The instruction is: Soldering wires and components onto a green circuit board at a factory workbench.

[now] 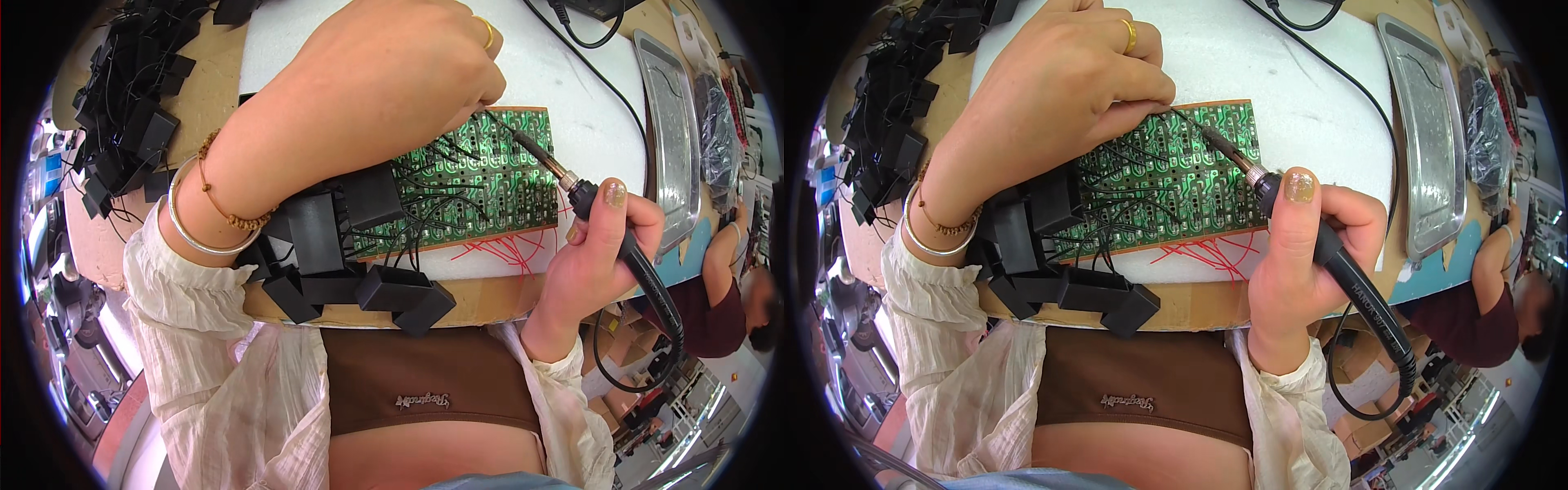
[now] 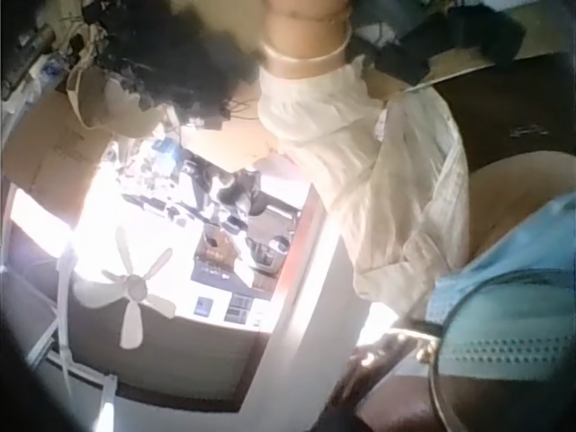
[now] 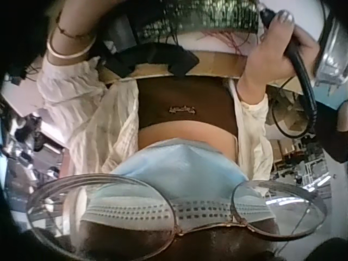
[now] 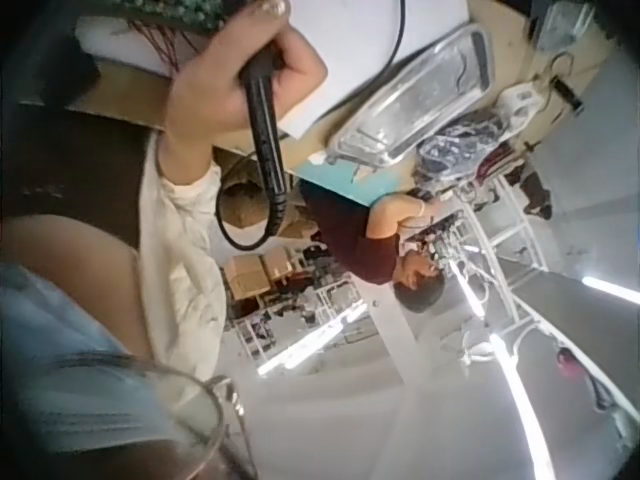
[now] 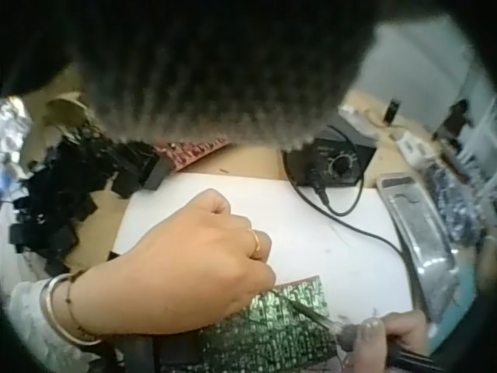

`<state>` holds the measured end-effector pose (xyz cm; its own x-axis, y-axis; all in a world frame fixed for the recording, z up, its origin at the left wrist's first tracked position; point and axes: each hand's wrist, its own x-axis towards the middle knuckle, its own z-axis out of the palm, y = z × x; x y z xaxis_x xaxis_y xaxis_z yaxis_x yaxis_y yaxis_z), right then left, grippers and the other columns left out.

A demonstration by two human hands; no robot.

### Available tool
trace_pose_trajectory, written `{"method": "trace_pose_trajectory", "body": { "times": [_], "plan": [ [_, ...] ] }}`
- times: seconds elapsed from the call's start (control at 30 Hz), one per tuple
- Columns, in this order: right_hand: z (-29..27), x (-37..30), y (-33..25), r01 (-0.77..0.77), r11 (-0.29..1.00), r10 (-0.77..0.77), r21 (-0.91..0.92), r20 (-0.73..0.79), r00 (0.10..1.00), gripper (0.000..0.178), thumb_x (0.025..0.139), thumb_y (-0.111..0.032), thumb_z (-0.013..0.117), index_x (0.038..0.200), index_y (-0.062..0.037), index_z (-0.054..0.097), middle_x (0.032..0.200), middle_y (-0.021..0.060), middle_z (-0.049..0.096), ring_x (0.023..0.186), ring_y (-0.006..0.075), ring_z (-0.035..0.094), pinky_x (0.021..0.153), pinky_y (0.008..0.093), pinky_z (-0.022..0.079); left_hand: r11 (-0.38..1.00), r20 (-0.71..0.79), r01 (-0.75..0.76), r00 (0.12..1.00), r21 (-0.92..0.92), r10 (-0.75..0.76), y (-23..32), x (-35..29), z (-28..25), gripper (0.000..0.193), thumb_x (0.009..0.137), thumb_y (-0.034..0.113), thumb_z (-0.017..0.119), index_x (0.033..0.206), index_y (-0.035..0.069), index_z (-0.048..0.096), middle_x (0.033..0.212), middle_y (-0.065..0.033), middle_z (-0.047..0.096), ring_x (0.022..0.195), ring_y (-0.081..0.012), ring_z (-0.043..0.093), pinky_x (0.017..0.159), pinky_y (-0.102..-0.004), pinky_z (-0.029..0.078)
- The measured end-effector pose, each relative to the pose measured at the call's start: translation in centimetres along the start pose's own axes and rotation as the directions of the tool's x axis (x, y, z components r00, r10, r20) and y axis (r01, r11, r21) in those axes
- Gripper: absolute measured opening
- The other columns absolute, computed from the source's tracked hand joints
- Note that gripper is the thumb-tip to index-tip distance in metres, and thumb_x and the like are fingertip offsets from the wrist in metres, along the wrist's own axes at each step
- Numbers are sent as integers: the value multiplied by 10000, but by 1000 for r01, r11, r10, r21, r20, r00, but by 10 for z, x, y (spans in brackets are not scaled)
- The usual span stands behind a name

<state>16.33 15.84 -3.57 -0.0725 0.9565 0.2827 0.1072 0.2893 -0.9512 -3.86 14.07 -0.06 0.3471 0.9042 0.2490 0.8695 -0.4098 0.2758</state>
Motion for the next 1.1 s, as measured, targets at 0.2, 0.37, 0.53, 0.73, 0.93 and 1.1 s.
{"method": "trace_pose_trajectory", "body": {
  "times": [0.2, 0.37, 0.53, 0.73, 0.93, 1.1],
  "plan": [
    [-2, 0, 1, -3, 1000, 2, 14, 14, 1000, 181, 771, -93, 602, 739, -26, 436, 606, 11, 472, 515, 34, 400, 473, 154, 326, 1000, -8, 7, 1000, -11, -7, 0, -1, 1, 91, 675, 133, 540, 599, 88, 560, 616, -13, 506, 585, -173, 488, 628, -290, 329],
    [-1, 1, 0, -13, 1000, 13, 25, 0, 1000, 184, 770, -94, 602, 731, -29, 434, 603, 12, 470, 513, 33, 398, 474, 151, 330, 1000, 18, 10, 1000, -1, -9, 0, 1, -1, 87, 670, 135, 544, 597, 90, 560, 620, -15, 508, 584, -174, 487, 628, -289, 329],
    [-2, 1, 1, -4, 1000, 4, 22, -1, 1000, 185, 769, -93, 603, 726, -29, 435, 601, 3, 460, 513, 30, 391, 469, 152, 322, 1000, 14, 13, 1000, -5, -13, 0, 0, -1, 82, 664, 134, 547, 595, 92, 559, 622, -15, 509, 581, -174, 485, 626, -287, 329],
    [-3, 0, 2, 13, 1000, -13, -4, -6, 1000, 197, 767, -115, 610, 721, -32, 437, 603, -3, 453, 517, 29, 383, 465, 152, 308, 1000, 17, 7, 1000, -2, -7, -1, 0, -1, 84, 668, 133, 547, 598, 88, 558, 632, -16, 517, 579, -178, 482, 626, -286, 330],
    [-4, 0, 1, 7, 1000, -7, -8, -16, 1000, 198, 767, -124, 612, 724, -34, 441, 606, -2, 457, 511, 29, 376, 465, 158, 306, 1000, 18, 6, 1000, -7, -6, -1, 0, -1, 86, 673, 131, 543, 603, 83, 559, 650, -22, 529, 596, -184, 482, 633, -284, 334],
    [-1, 0, 1, -3, 1000, 3, -5, -4, 1000, 195, 768, -125, 612, 728, -35, 443, 611, 2, 465, 512, 31, 383, 471, 156, 312, 1000, 45, 27, 999, 0, -27, -1, 0, -1, 82, 672, 130, 540, 610, 82, 565, 669, -21, 541, 604, -180, 483, 635, -283, 335]
  ]
}}
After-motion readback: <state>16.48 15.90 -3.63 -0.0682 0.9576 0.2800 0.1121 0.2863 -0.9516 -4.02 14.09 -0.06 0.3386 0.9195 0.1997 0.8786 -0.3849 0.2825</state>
